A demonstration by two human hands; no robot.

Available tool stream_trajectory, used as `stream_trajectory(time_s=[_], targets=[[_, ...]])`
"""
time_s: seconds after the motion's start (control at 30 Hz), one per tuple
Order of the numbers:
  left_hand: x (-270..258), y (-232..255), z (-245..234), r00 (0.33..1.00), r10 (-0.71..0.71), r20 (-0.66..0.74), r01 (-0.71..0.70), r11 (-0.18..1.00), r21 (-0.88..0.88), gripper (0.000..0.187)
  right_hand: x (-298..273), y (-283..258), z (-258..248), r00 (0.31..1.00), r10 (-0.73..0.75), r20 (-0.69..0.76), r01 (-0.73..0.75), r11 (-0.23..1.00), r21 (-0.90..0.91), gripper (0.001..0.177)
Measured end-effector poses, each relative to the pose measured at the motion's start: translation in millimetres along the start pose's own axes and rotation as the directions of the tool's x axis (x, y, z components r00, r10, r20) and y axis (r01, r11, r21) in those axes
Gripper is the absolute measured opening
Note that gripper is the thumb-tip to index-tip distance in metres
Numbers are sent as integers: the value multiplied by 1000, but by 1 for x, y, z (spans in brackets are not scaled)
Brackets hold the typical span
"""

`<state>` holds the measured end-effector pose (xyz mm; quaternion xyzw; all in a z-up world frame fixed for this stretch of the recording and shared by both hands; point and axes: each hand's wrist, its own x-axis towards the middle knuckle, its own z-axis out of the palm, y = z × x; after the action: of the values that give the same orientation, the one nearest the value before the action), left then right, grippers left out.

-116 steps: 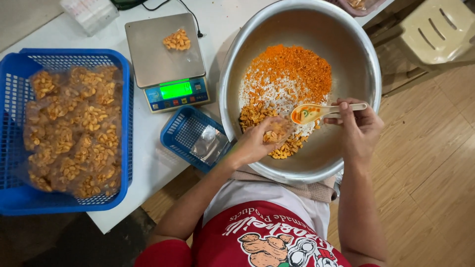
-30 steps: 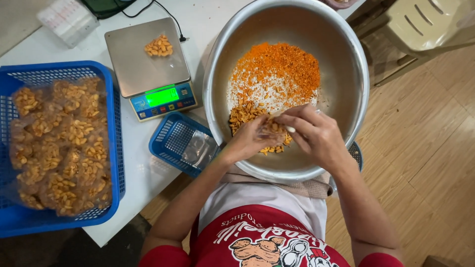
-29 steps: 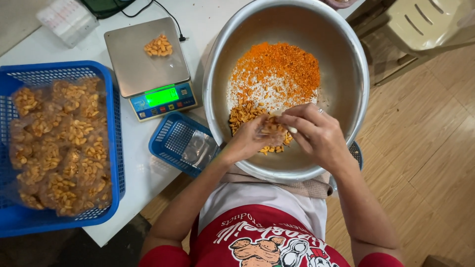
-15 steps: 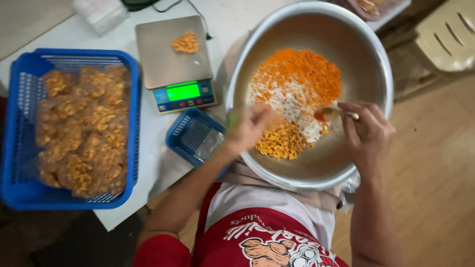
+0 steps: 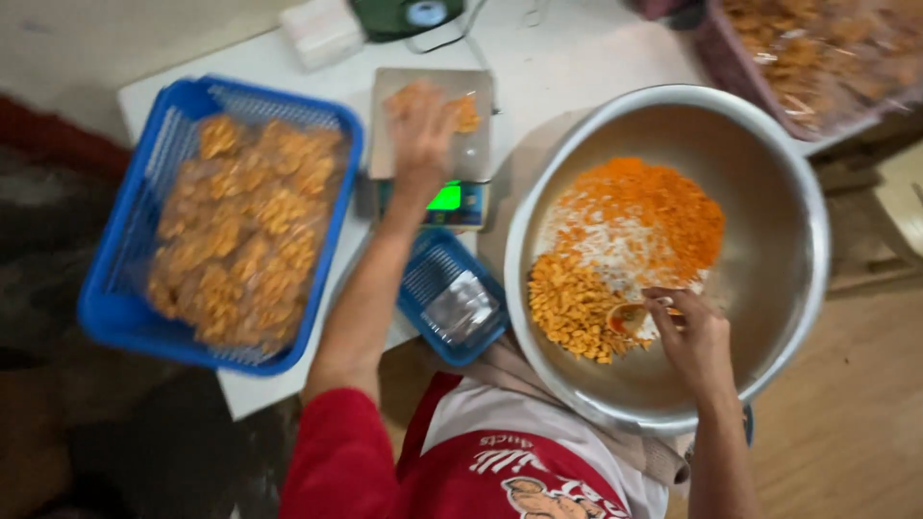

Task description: A person is packing snacks from a large metal bowl into small plastic bags using a spoon, weighing each bag on a digital scale, and then placing the bags into a blue plastic basket.

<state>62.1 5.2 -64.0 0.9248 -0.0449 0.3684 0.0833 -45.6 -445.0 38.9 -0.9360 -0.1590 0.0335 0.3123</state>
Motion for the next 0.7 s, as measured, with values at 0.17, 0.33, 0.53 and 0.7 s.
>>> stream_trajectory(time_s=[0.17, 0.33, 0.53, 0.7], targets=[[12, -11, -13, 973, -198, -115, 156, 941, -299, 3, 0, -5, 0, 995, 87, 42, -87, 996, -22, 21], [-9, -23, -139, 902, -425, 78, 389, 721, -574, 25, -9, 19, 3, 995, 96, 15, -96, 995, -12, 18], [-104, 8, -203, 461, -812, 357, 821, 543, 176, 61, -14, 43, 7, 988, 142, -60, -140, 990, 34, 16], [-175, 76, -109, 939, -316, 139, 316, 949, 22, 37, 18, 70, 15, 987, 107, -124, -119, 988, -100, 21]])
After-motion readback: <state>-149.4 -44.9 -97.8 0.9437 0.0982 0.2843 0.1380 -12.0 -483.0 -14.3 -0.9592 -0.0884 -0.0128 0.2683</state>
